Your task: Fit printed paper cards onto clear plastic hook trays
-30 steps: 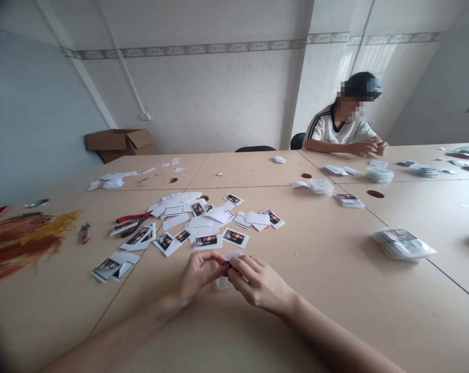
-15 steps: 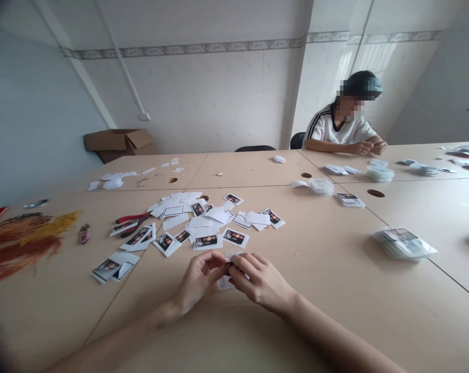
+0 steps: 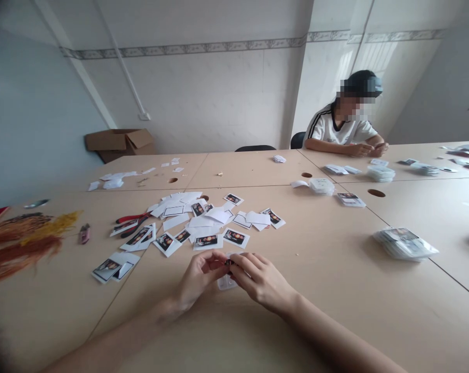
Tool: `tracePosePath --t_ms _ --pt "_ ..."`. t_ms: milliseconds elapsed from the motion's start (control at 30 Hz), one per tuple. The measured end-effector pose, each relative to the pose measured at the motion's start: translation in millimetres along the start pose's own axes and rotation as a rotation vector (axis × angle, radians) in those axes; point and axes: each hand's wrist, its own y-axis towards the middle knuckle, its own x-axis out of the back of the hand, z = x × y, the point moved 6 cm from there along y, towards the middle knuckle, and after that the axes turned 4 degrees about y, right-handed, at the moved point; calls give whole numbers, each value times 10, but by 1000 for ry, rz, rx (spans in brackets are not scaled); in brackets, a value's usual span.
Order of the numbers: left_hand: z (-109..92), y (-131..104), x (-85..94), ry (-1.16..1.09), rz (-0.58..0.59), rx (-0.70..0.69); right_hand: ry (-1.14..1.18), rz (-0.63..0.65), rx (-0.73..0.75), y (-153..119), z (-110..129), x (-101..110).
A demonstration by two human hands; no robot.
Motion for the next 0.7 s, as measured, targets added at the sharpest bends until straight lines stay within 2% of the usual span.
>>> tracePosePath --t_ms 267,467,700 --pt "-35 -21 -10 -2 18 -38 87 -31 6 -25 -15 -8" --pt "-33 -15 1 2 9 -18 128 -43 -8 -21 -3 1" --pt "-143 -56 -4 119 -19 -105 174 -32 -65 -27 -34 -36"
